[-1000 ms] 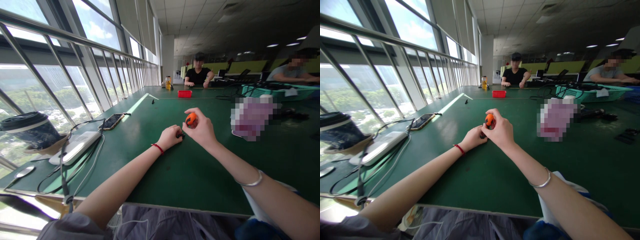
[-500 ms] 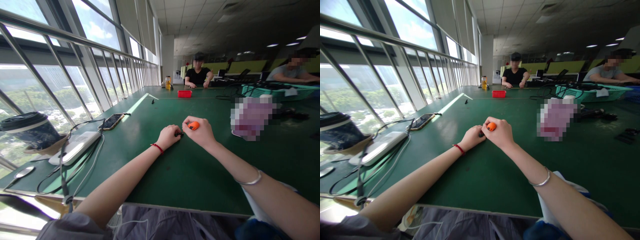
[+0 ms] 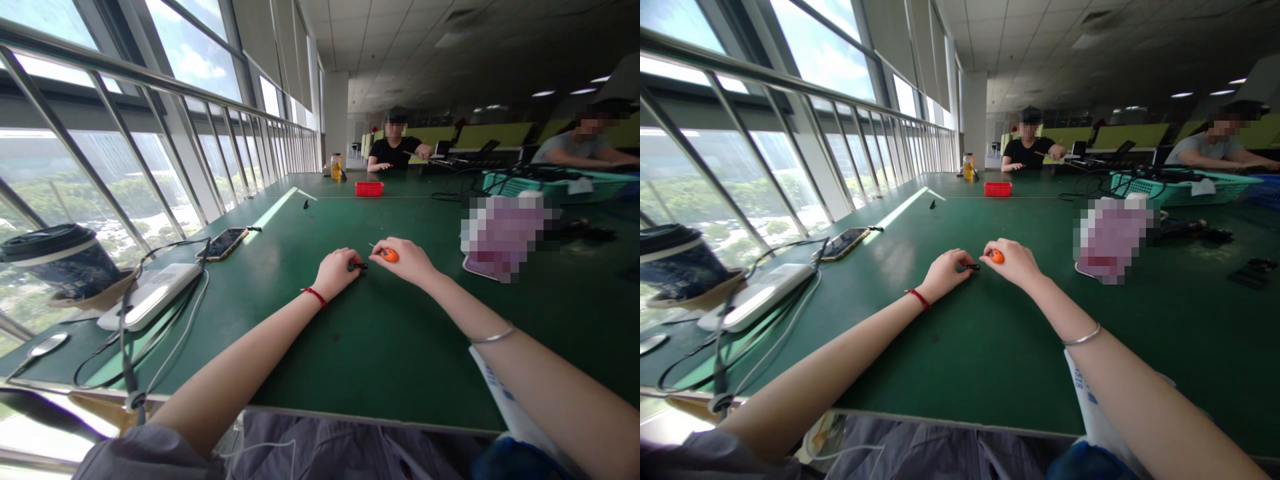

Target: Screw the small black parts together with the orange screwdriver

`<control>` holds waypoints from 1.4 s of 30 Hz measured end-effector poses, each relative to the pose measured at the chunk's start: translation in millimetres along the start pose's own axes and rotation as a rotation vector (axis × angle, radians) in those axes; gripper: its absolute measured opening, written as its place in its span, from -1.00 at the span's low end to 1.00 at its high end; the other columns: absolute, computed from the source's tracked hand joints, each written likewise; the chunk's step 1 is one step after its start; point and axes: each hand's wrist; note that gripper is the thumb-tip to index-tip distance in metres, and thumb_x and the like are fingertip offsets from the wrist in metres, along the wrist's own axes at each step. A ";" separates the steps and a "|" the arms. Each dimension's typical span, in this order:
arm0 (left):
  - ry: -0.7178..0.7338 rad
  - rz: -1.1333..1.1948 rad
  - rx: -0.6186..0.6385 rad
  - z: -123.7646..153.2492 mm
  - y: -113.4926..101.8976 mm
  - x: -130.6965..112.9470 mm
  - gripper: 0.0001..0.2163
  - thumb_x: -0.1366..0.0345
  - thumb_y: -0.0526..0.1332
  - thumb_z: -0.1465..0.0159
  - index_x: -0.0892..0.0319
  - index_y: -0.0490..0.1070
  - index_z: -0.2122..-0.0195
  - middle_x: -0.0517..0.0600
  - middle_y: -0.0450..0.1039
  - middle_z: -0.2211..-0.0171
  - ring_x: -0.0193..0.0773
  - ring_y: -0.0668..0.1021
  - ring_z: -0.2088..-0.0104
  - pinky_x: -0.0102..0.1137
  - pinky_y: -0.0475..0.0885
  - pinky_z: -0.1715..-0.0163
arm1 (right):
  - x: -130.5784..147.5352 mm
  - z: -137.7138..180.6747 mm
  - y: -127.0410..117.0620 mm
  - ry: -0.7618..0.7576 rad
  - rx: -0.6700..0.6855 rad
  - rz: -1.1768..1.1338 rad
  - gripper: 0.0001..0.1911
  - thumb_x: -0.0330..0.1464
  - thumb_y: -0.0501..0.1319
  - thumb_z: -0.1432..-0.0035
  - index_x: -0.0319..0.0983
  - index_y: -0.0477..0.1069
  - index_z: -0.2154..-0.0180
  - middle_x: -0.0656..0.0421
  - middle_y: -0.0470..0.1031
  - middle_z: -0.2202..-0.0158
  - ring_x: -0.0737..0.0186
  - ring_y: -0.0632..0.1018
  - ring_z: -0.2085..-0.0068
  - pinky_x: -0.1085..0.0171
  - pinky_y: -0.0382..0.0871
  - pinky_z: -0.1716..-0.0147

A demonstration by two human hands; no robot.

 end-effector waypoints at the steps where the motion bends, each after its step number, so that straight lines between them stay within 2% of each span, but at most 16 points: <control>1: -0.006 0.027 -0.018 -0.1 0.3 0.2 -0.91 0.40 0.19 -0.08 0.17 0.43 0.37 -0.04 0.43 0.35 -0.27 0.48 0.29 -0.41 0.38 0.28 | -2.7 0.0 2.9 -0.034 0.066 0.027 -0.80 -0.17 0.14 -0.09 -0.11 0.44 0.31 0.20 0.46 0.30 0.24 0.45 0.34 0.32 0.19 0.46; 3: -0.011 0.093 -0.049 -0.5 1.4 0.8 -0.92 0.41 0.18 -0.09 0.18 0.42 0.38 -0.05 0.43 0.36 -0.29 0.47 0.31 -0.43 0.38 0.30 | -5.3 -0.1 8.0 -0.067 0.140 0.056 -0.80 -0.18 0.16 -0.08 -0.10 0.43 0.27 0.21 0.43 0.29 0.25 0.45 0.34 0.33 0.18 0.47; 5: -0.011 0.159 -0.066 -1.0 3.2 2.1 -0.94 0.41 0.19 -0.09 0.20 0.41 0.38 -0.05 0.43 0.36 -0.31 0.47 0.33 -0.44 0.38 0.31 | -5.2 -0.3 12.2 -0.075 0.158 0.061 -0.78 -0.19 0.17 -0.07 -0.10 0.42 0.23 0.20 0.42 0.28 0.26 0.44 0.33 0.34 0.18 0.47; 12: 0.005 0.294 -0.057 -2.4 8.2 6.3 -0.94 0.40 0.23 -0.08 0.23 0.39 0.40 -0.04 0.44 0.37 -0.34 0.47 0.34 -0.44 0.40 0.29 | -3.7 -1.8 19.8 -0.126 0.147 0.057 -0.79 -0.27 0.12 -0.13 -0.08 0.43 0.19 0.20 0.41 0.28 0.28 0.44 0.34 0.36 0.16 0.49; 22: -0.043 0.342 -0.032 -3.4 7.9 8.5 -0.92 0.36 0.27 -0.08 0.24 0.47 0.39 -0.02 0.50 0.37 -0.33 0.50 0.35 -0.44 0.43 0.27 | -5.8 -1.9 19.8 -0.146 0.159 0.039 -0.79 -0.28 0.12 -0.13 -0.08 0.45 0.19 0.19 0.41 0.26 0.28 0.45 0.33 0.34 0.17 0.47; 34: -0.087 0.270 0.008 -4.6 6.6 9.7 -0.89 0.31 0.25 -0.11 0.20 0.54 0.37 -0.04 0.54 0.41 -0.30 0.52 0.37 -0.45 0.43 0.31 | -6.6 -1.5 20.4 -0.166 0.161 0.058 -0.80 -0.28 0.14 -0.11 -0.07 0.46 0.20 0.20 0.40 0.27 0.28 0.44 0.34 0.34 0.17 0.48; 42: 0.021 0.036 0.010 -1.7 0.5 0.8 -0.89 0.34 0.18 -0.18 0.17 0.49 0.32 -0.04 0.52 0.30 -0.26 0.51 0.26 -0.43 0.39 0.24 | -7.6 -2.6 19.9 -0.159 0.169 0.063 -0.79 -0.25 0.12 -0.13 -0.07 0.45 0.19 0.19 0.39 0.28 0.28 0.43 0.35 0.35 0.16 0.48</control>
Point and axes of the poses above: each hand's wrist, its own z-axis away from the middle knuckle, its own y-axis out of the palm, x = y × z
